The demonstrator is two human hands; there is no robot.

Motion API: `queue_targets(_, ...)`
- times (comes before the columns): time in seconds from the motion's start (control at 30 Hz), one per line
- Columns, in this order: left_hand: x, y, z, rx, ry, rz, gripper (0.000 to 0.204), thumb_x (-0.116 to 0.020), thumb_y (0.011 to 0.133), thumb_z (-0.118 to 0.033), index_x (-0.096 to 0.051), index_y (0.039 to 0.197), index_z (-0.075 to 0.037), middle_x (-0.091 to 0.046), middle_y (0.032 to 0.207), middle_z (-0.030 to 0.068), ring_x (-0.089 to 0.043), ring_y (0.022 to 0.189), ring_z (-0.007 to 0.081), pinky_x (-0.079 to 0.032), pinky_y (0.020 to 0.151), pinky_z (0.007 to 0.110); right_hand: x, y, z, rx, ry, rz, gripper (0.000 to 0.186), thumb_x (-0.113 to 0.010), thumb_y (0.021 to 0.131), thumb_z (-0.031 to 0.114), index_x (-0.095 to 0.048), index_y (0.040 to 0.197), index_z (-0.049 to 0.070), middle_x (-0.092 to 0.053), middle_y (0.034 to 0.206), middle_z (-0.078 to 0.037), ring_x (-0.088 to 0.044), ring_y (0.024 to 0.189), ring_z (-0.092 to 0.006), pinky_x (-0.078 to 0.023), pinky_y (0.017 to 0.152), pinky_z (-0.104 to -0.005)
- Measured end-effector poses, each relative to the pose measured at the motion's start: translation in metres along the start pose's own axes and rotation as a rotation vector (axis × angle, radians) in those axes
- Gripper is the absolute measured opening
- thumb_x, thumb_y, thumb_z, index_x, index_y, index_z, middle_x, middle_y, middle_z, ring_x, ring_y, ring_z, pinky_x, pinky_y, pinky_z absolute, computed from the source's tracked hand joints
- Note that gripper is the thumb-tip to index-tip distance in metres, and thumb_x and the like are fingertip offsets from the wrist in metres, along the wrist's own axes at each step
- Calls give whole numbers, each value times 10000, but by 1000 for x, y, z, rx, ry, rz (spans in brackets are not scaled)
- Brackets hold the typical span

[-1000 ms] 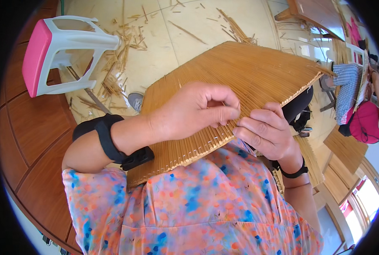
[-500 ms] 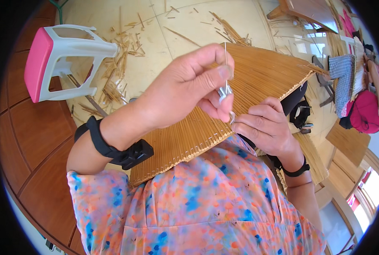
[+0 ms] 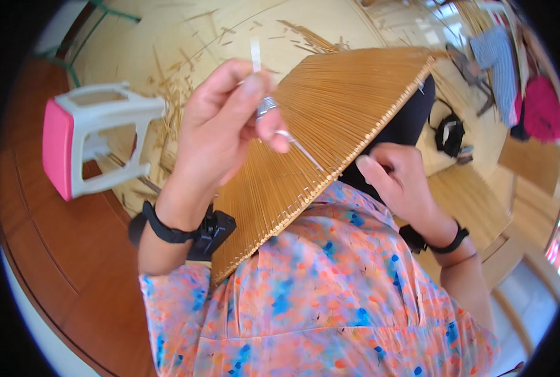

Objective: The person binds bamboo strips together using a needle and thread while sitting on the floor.

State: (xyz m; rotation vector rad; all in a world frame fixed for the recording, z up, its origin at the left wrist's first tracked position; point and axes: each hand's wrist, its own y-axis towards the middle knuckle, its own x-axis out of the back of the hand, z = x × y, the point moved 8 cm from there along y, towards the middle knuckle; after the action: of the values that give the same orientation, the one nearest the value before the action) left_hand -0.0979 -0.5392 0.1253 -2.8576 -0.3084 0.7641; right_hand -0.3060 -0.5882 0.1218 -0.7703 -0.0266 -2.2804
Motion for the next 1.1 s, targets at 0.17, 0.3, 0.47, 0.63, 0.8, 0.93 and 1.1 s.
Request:
queue_targets(0.17,22,-3,-4,-151,39,-84,165,-437,1030,-198,-516,1030,-53,-433,581,17,-460,513,159,-490,597,309,-26,24,-5,-206,282,123,547,-595,894,366,-533,567,-68,-419,452,-153,-379,415,-201,-356,444,-346)
queue_targets(0.3,-2,-1,-21,-312,253,78,164,-448,1028,-214,-516,995,-69,-418,570,-4,-427,531,141,-493,784,371,-29,26,-8,-178,221,166,530,-541,884,362,-574,600,-84,-451,461,-196,-428,414,-301,-406,474,-414)
queue_targets(0.47,-6,-2,-30,-326,345,87,206,-497,1007,-238,-523,920,-53,-469,595,5,-465,574,130,-453,875,403,-33,29,-10,-221,202,177,515,-535,874,377,-607,647,-81,-528,544,-245,-543,544,-397,-463,596,-470)
queue_targets(0.63,-31,-5,-44,-383,302,346,194,-561,966,-181,-559,923,8,-533,651,26,-503,580,91,-418,571,241,-33,39,-7,-67,102,71,590,-510,883,409,-548,562,-85,-460,471,-199,-476,433,-338,-430,498,-434)
queue_targets(0.8,-47,-14,-38,-147,816,425,70,-585,921,-61,-601,900,4,-539,587,46,-494,508,122,-389,491,247,-31,43,-6,-98,85,78,563,-505,859,394,-521,576,-93,-435,486,-228,-462,452,-371,-436,512,-447)
queue_targets(0.93,-46,-11,-40,-306,1465,390,51,-639,856,-14,-619,897,-37,-597,715,101,-551,553,246,-417,514,311,-33,43,-8,-162,145,121,521,-515,836,367,-504,579,-87,-438,490,-229,-466,462,-363,-437,518,-451)
queue_targets(1.1,-52,-18,-28,-552,1704,437,118,-680,803,-11,-625,901,-44,-611,716,117,-570,619,315,-434,559,388,-33,39,-6,-151,152,150,484,-521,820,355,-563,636,-91,-521,584,-254,-537,564,-395,-469,586,-465)
